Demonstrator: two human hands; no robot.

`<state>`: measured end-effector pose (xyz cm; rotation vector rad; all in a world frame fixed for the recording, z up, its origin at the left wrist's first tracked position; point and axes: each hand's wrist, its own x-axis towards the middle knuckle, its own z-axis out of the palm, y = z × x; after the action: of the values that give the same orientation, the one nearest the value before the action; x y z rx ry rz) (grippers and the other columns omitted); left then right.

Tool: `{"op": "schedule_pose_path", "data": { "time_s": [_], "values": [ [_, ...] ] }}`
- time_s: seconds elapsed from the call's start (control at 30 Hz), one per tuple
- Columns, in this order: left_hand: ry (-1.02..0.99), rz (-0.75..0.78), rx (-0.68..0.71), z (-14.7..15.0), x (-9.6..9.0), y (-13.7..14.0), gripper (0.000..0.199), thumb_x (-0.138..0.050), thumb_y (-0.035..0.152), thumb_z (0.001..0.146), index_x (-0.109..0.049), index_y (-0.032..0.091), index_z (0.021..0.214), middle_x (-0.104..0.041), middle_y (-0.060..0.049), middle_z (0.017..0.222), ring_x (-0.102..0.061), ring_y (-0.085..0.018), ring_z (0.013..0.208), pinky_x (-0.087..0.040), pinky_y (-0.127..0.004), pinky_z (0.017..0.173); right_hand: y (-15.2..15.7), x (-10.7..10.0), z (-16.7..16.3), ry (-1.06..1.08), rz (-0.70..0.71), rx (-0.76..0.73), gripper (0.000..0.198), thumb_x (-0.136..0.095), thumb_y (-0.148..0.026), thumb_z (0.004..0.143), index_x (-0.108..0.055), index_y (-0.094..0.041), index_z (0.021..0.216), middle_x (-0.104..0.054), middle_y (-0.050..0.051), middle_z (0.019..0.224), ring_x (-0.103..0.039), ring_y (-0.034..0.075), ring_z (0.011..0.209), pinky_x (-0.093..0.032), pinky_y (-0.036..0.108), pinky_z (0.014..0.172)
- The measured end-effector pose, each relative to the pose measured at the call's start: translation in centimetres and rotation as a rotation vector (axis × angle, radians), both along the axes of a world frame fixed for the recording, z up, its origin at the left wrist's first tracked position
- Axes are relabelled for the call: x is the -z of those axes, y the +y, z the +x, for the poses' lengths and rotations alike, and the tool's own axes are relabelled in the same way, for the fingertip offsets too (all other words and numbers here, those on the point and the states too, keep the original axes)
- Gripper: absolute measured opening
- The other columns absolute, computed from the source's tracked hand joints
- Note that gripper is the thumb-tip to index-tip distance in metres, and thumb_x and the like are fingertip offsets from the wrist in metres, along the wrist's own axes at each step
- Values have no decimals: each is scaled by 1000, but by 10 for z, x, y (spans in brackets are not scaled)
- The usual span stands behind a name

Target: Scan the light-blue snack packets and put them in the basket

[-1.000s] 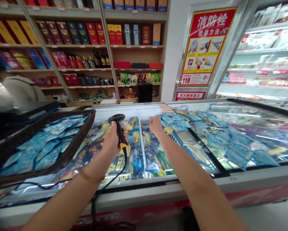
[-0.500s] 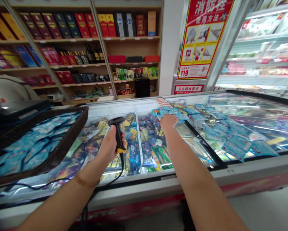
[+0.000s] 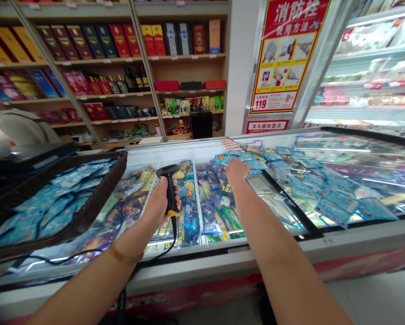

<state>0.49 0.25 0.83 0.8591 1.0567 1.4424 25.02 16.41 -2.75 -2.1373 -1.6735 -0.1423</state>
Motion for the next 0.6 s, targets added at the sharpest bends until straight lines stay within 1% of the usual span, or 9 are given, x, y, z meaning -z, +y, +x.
{"op": "schedule_pose_path", "data": {
  "time_s": [0.07, 0.13, 0.23, 0.27, 0.33, 0.4, 0.47, 0.53, 0.6],
  "values": [
    [18, -8, 5, 0, 0, 0, 52, -62, 73, 90, -57, 21, 91, -56, 3, 62, -53, -13, 43, -42, -25, 42, 0, -1, 1, 3, 0, -19, 27, -62, -25, 98, -80, -15, 116, -73, 24, 121, -69, 39, 117, -41, 56, 106],
    [36, -13, 12, -1, 1, 1, 53, -60, 74, 90, -55, 22, 88, -55, 3, 60, -51, -13, 42, -42, -25, 41, -2, -3, 2, 39, 11, -21, 28, -57, -21, 100, -83, -16, 107, -74, 23, 118, -69, 39, 115, -41, 57, 106],
    [45, -8, 18, -1, 2, 1, 54, -60, 76, 89, -55, 21, 88, -55, 3, 60, -51, -12, 42, -43, -25, 42, -4, -6, 1, 65, 83, -38, 34, -51, -24, 103, -84, -19, 108, -73, 20, 121, -65, 37, 120, -43, 55, 106],
    [46, -5, 17, -1, 2, 1, 55, -61, 76, 89, -55, 21, 88, -56, 3, 60, -51, -12, 42, -43, -25, 42, -5, -7, 0, 59, 115, -83, 34, -52, -27, 103, -84, -20, 109, -73, 19, 123, -63, 37, 122, -44, 53, 106],
    [50, 4, 16, -1, 2, 0, 55, -62, 75, 88, -55, 21, 89, -56, 3, 61, -52, -12, 42, -43, -24, 42, -7, -9, -7, 44, 149, -258, 31, -56, -27, 101, -85, -20, 109, -74, 16, 120, -63, 33, 121, -46, 45, 105],
    [51, 10, 14, -1, 2, 0, 54, -63, 75, 87, -56, 21, 90, -57, 3, 64, -53, -12, 44, -43, -24, 42, -9, -9, -16, 34, 97, -491, 24, -62, -24, 97, -85, -21, 102, -77, 11, 110, -66, 27, 111, -48, 36, 100],
    [46, 13, 9, 0, 2, 0, 53, -64, 73, 88, -57, 21, 92, -58, 3, 65, -54, -12, 45, -43, -23, 42, -11, -8, -25, 41, 1, -679, 18, -68, -27, 94, -85, -22, 89, -77, 7, 97, -68, 23, 98, -49, 30, 91],
    [41, 11, 1, 1, 2, 0, 51, -64, 71, 90, -57, 21, 92, -59, 2, 67, -56, -12, 48, -44, -24, 43, -13, -8, -30, 71, -51, -748, 25, -71, -39, 94, -82, -21, 80, -75, 5, 89, -68, 21, 88, -49, 29, 83],
    [30, 8, -10, 2, 1, -1, 48, -64, 68, 91, -58, 20, 91, -61, 1, 69, -59, -13, 51, -46, -24, 45, -14, -7, -31, 99, -18, -696, 37, -65, -49, 98, -82, -20, 83, -76, 7, 93, -69, 22, 89, -49, 30, 83]
  ]
}}
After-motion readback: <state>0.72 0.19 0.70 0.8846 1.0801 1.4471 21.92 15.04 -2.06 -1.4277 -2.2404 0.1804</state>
